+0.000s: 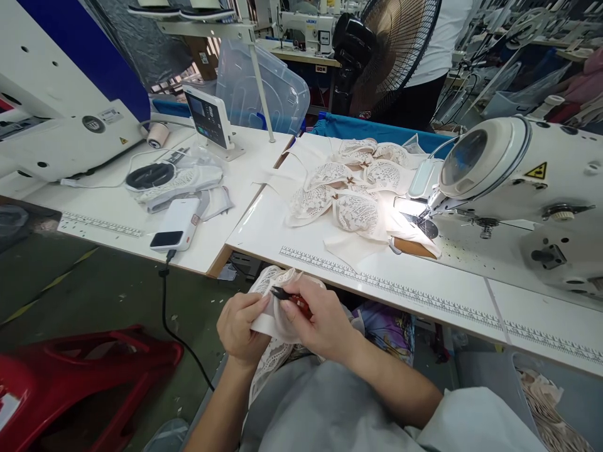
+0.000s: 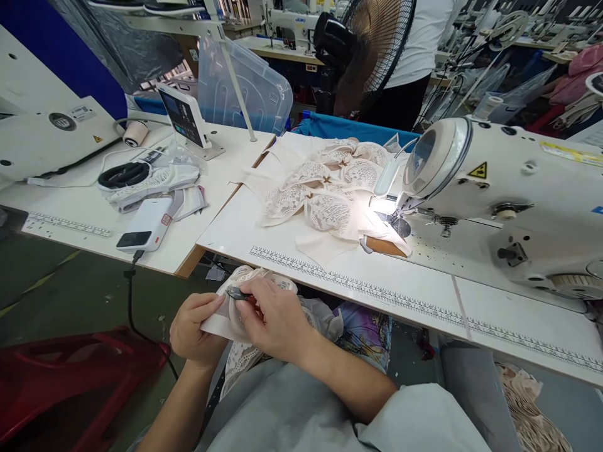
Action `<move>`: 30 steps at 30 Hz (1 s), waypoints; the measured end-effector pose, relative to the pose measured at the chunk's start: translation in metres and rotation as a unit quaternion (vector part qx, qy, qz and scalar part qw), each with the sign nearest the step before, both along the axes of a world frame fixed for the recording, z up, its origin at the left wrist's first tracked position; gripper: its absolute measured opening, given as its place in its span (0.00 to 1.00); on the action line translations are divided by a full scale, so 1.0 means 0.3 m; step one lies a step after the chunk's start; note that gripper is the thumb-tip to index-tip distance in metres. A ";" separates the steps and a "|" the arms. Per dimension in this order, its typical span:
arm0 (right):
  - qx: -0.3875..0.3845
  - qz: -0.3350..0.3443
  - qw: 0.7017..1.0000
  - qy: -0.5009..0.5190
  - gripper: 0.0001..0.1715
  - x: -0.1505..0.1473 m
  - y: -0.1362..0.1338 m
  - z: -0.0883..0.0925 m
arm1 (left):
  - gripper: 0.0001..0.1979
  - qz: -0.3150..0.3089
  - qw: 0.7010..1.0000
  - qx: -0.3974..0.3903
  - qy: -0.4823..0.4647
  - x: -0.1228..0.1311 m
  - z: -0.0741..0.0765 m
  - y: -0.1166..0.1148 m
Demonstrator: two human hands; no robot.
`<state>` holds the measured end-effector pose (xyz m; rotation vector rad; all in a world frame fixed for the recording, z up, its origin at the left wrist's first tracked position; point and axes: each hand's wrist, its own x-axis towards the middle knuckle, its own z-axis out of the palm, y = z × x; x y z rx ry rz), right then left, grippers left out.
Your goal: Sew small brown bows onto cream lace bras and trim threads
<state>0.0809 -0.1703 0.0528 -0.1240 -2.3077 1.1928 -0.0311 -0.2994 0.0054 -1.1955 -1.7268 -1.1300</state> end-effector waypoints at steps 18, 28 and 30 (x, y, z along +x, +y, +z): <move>-0.038 0.017 0.998 -0.038 0.04 0.005 0.005 0.051 | 0.07 -0.017 0.999 0.032 -0.006 0.012 -0.007 0.013; -0.059 0.018 0.998 -0.021 0.05 -0.002 -0.001 0.022 | 0.05 -0.012 0.998 0.056 -0.034 0.019 -0.017 0.021; -0.103 0.039 0.994 -0.028 0.05 -0.003 0.008 0.021 | 0.05 -0.013 0.998 0.056 -0.032 0.016 -0.019 0.020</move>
